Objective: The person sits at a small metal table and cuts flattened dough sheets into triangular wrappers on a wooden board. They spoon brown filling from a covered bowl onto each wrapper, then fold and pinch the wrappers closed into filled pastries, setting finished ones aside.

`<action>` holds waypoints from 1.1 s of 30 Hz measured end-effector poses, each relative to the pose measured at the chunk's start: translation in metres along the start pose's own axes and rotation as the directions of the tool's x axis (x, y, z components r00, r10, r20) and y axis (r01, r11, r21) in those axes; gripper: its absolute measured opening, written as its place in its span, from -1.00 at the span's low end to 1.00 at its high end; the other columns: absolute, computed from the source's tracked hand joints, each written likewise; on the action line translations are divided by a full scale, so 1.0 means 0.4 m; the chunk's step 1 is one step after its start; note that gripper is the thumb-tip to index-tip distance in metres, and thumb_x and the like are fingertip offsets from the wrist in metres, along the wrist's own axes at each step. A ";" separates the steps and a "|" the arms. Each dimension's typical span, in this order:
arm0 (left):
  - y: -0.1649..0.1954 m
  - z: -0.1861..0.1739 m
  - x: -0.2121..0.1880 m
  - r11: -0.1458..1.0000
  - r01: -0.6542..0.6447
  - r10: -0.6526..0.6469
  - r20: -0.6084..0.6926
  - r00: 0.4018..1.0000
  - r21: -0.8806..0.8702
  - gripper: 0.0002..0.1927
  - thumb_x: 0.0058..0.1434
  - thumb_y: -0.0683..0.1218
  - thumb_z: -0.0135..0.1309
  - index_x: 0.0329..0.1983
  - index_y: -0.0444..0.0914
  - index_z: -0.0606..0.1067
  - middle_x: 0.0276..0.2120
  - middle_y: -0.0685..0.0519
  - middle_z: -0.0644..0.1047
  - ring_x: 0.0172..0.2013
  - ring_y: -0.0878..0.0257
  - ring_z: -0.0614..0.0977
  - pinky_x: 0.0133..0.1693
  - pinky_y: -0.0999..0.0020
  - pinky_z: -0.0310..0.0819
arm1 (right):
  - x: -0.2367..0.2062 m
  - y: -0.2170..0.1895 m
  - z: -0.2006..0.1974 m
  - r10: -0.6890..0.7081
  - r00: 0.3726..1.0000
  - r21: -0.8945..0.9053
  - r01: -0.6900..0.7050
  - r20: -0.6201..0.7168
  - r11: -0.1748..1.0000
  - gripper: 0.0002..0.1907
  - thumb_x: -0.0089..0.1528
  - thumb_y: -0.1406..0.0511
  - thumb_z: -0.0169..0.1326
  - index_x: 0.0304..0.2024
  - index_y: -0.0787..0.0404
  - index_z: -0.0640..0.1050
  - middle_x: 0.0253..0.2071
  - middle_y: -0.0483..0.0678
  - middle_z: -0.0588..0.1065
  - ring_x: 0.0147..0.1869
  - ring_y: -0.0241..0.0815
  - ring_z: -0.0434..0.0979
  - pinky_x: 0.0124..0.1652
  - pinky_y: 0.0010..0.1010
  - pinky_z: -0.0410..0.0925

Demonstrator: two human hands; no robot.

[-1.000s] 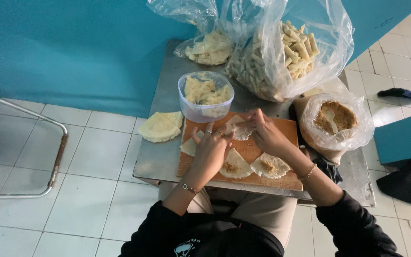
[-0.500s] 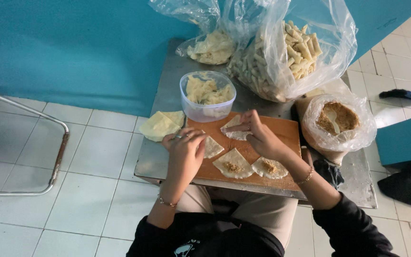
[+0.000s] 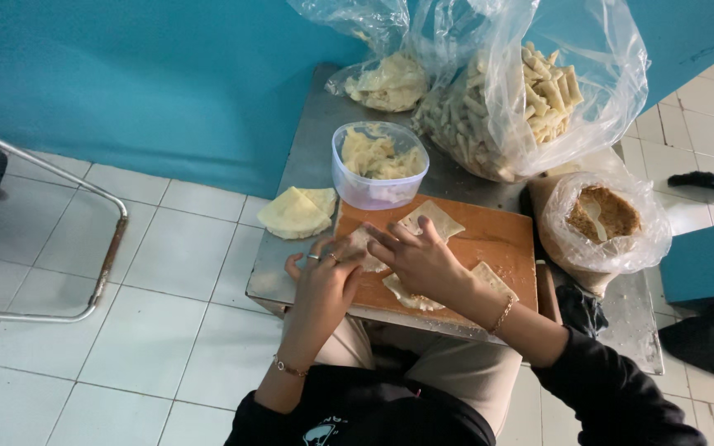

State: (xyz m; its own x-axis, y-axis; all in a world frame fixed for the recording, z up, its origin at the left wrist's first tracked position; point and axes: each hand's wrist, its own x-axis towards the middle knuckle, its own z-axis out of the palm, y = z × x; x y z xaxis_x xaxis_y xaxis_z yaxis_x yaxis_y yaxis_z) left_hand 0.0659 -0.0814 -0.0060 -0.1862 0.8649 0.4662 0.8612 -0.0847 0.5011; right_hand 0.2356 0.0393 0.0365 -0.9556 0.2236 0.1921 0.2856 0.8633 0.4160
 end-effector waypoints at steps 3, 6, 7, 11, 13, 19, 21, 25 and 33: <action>-0.006 0.011 -0.001 0.995 0.077 -0.080 -0.054 0.995 -0.058 -0.76 0.23 -0.04 0.16 -0.03 -0.07 0.62 0.08 0.10 0.56 0.01 0.13 0.57 0.07 -0.09 0.08 | -0.007 -0.022 -0.003 -0.032 0.999 -0.113 0.032 0.006 0.993 -0.51 0.12 0.12 0.10 0.09 0.01 0.37 0.25 -0.11 0.45 0.19 -0.24 0.36 0.03 0.01 0.28; -0.010 0.022 0.006 0.987 0.160 -0.155 -0.153 0.976 0.019 -0.67 0.27 0.00 0.18 0.06 -0.18 0.57 0.01 0.00 0.55 -0.12 0.06 0.58 0.00 0.03 0.20 | -0.008 -0.027 -0.010 -0.094 0.995 -0.196 0.099 0.035 0.976 -0.52 0.13 0.14 0.09 0.09 0.03 0.37 0.18 -0.07 0.48 0.25 -0.26 0.34 0.03 0.01 0.27; -0.009 0.024 0.011 0.980 0.183 -0.166 -0.197 0.966 0.073 -0.62 0.27 0.02 0.20 0.09 -0.23 0.55 -0.02 -0.05 0.54 -0.16 0.01 0.57 -0.04 0.08 0.23 | -0.005 -0.023 -0.013 -0.102 0.992 -0.160 0.112 0.068 0.981 -0.55 0.16 0.14 0.09 0.08 0.04 0.38 0.13 -0.05 0.49 0.24 -0.24 0.33 0.03 0.05 0.27; 0.007 0.024 0.023 0.967 0.229 -0.215 -0.120 0.969 0.114 -0.75 0.22 0.03 0.21 -0.14 -0.17 0.53 -0.25 0.03 0.56 -0.21 0.07 0.59 -0.07 0.08 0.27 | 0.008 0.024 -0.033 0.000 0.998 0.023 -0.001 0.055 1.000 -0.60 0.15 0.23 0.11 0.06 -0.01 0.42 -0.11 -0.23 0.50 0.18 -0.26 0.34 -0.03 0.26 0.22; 0.012 0.023 0.028 0.961 0.232 -0.212 -0.141 0.967 0.147 -0.79 0.19 0.04 0.23 -0.30 -0.14 0.49 -0.26 0.02 0.55 -0.20 0.06 0.59 -0.10 0.08 0.25 | -0.003 0.058 -0.053 0.125 0.991 0.147 -0.130 0.046 0.980 -0.61 0.16 0.28 0.11 0.05 0.02 0.44 -0.11 -0.20 0.50 0.18 -0.25 0.34 0.02 0.20 0.18; -0.013 0.032 0.038 0.855 0.277 -0.293 0.031 0.956 -0.438 -0.82 0.15 -0.15 0.25 -0.26 -0.21 0.46 -0.50 0.03 0.59 -0.49 0.17 0.68 -0.38 0.26 0.54 | -0.016 0.091 -0.081 0.228 0.973 0.482 -0.185 -0.030 0.856 -0.59 0.10 0.46 0.01 0.02 0.17 0.43 0.04 -0.28 0.51 0.19 -0.12 0.32 0.03 0.12 0.15; -0.027 0.038 0.040 0.878 0.247 -0.272 -0.003 0.962 -0.411 -0.76 0.10 -0.21 0.26 -0.21 -0.21 0.45 -0.54 0.01 0.59 -0.53 0.13 0.68 -0.43 0.25 0.52 | -0.007 0.084 -0.074 0.197 0.980 0.483 -0.171 -0.004 0.859 -0.54 0.07 0.46 0.02 0.04 0.13 0.44 0.05 -0.26 0.49 0.20 -0.11 0.31 0.03 0.12 0.16; -0.040 0.031 0.029 0.853 0.307 -0.316 0.052 0.947 -0.422 -0.67 0.06 -0.22 0.24 -0.13 -0.20 0.43 -0.59 0.00 0.58 -0.54 0.11 0.68 -0.45 0.22 0.50 | 0.016 0.066 -0.045 0.061 0.991 0.313 -0.094 0.115 0.945 -0.36 0.11 0.41 0.06 0.28 0.04 0.38 0.06 -0.15 0.43 0.26 -0.11 0.28 0.00 0.18 0.19; -0.033 0.009 0.028 0.854 0.312 -0.313 0.067 0.947 -0.417 -0.64 0.04 -0.25 0.23 -0.12 -0.21 0.41 -0.62 -0.01 0.52 -0.55 0.07 0.63 -0.46 0.19 0.45 | 0.005 0.013 0.004 -0.098 0.994 0.109 0.092 0.042 0.990 -0.31 0.12 0.21 0.11 0.33 -0.12 0.35 0.39 -0.30 0.28 0.34 -0.18 0.20 0.05 0.24 0.21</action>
State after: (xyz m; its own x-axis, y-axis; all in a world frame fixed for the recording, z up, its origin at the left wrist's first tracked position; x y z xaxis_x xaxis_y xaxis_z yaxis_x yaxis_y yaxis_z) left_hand 0.0541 -0.0687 -0.0099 -0.4142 0.8791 0.2359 0.4800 -0.0092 0.8772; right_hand 0.2351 0.0452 0.0377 -0.9811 0.1572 0.1130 0.1864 0.9244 0.3327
